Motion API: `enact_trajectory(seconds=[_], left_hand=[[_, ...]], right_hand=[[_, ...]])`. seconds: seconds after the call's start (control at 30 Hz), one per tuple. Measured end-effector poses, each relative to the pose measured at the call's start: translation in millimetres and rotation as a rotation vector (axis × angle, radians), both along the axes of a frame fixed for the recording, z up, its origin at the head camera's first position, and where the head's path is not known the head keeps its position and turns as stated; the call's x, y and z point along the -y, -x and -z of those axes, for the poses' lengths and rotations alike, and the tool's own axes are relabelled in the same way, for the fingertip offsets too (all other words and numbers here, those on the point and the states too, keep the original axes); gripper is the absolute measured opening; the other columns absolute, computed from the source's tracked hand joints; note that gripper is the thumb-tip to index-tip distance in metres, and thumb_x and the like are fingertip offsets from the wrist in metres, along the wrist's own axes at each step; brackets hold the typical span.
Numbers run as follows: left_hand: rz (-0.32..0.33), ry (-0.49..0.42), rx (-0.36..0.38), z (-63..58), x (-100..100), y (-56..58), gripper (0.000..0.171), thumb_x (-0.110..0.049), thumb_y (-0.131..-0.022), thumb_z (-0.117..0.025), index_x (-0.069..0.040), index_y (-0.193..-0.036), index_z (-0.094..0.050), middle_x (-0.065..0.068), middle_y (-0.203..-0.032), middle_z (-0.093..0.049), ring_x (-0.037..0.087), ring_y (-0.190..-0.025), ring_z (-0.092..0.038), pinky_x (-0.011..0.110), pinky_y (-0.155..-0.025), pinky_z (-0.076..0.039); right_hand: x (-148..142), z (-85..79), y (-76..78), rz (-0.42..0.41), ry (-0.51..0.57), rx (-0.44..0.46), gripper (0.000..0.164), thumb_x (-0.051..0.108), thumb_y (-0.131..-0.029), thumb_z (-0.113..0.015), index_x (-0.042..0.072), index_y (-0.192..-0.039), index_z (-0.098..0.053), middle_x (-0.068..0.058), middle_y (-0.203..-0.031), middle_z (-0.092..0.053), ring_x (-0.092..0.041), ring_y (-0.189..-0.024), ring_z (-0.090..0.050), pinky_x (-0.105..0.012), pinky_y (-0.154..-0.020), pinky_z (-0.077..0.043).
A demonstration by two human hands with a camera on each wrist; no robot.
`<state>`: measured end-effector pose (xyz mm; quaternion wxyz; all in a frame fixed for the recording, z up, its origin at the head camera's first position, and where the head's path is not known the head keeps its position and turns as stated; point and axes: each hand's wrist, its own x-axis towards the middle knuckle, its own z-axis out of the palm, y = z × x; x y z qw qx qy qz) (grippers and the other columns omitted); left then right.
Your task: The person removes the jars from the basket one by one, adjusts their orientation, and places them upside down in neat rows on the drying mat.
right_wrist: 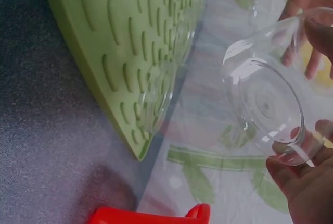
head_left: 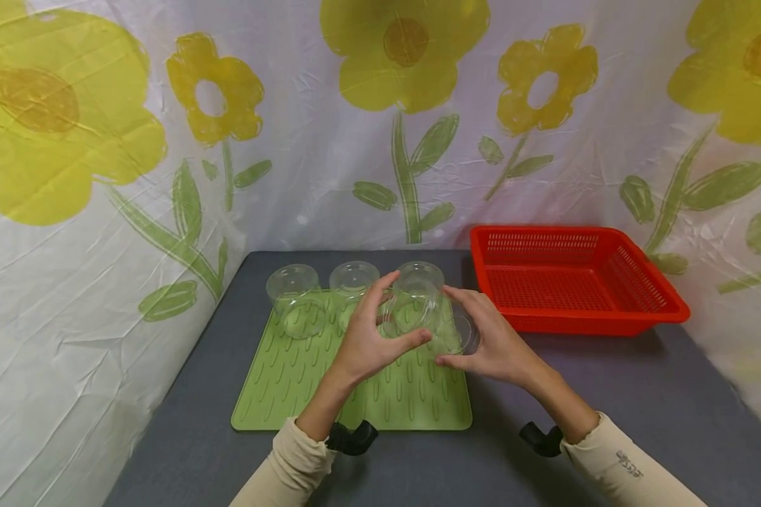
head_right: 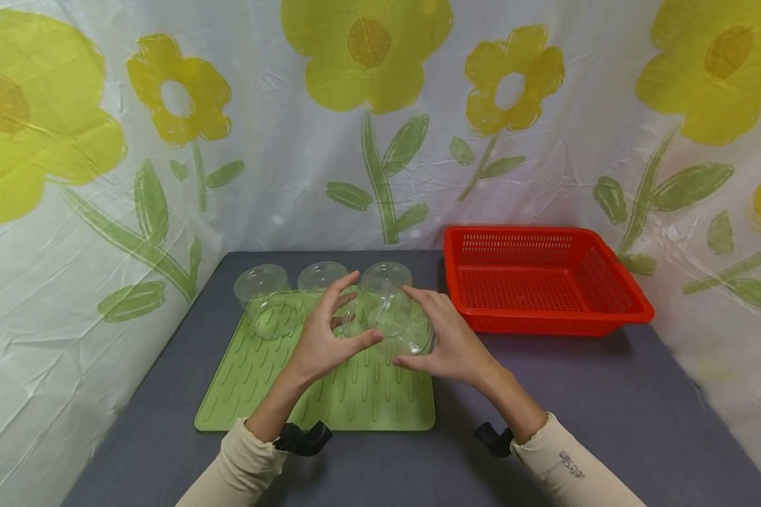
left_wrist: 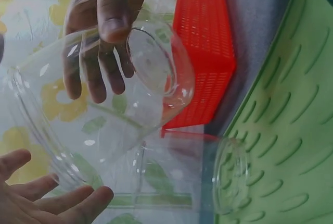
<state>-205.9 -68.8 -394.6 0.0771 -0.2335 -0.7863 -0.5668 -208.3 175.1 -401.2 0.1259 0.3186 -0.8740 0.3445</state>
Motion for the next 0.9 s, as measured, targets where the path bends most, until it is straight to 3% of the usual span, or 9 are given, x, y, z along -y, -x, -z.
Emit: enact_trajectory(seconds=[0.13,0.33,0.6,0.9], left_hand=[[-0.034,0.127,-0.067,-5.9,-1.6,-1.6,0.092,-0.048,-0.08,-0.085,-0.038,-0.156,-0.035,-0.005,-0.163,-0.035,0.031,-0.149,-0.038,0.058,-0.11,-0.045],[-0.053,0.271,-0.118,-9.3,-2.7,-4.2,0.081,-0.052,-0.083,-0.08,-0.035,-0.153,-0.044,-0.005,-0.155,-0.046,0.021,-0.147,-0.042,0.057,-0.113,-0.042],[-0.071,0.312,-0.143,-9.4,-1.2,-3.2,0.07,-0.051,-0.088,-0.075,-0.033,-0.15,-0.049,-0.005,-0.151,-0.051,0.02,-0.142,-0.048,0.053,-0.108,-0.048],[-0.051,0.339,-0.104,-8.9,0.5,-4.7,0.069,-0.054,-0.09,-0.072,-0.037,-0.151,-0.047,-0.002,-0.156,-0.048,0.023,-0.144,-0.047,0.055,-0.107,-0.048]], right_hand=[[-0.8,1.7,0.1,-0.014,-0.041,-0.035,0.105,0.031,-0.07,-0.095,0.01,-0.156,-0.038,-0.011,-0.152,-0.048,-0.031,-0.138,-0.045,-0.059,-0.105,-0.047],[-1.8,5.3,-0.4,-0.017,-0.067,-0.067,0.105,0.031,-0.069,-0.096,0.009,-0.155,-0.039,-0.008,-0.149,-0.051,-0.031,-0.136,-0.046,-0.058,-0.103,-0.049],[-1.9,3.4,-1.0,-0.007,-0.086,-0.064,0.106,0.031,-0.068,-0.097,0.012,-0.155,-0.039,-0.007,-0.148,-0.052,-0.03,-0.136,-0.046,-0.058,-0.104,-0.049],[-1.9,4.8,-3.9,-0.014,-0.093,-0.08,0.107,0.028,-0.067,-0.097,0.013,-0.155,-0.039,-0.01,-0.147,-0.053,-0.031,-0.135,-0.047,-0.059,-0.104,-0.048]])
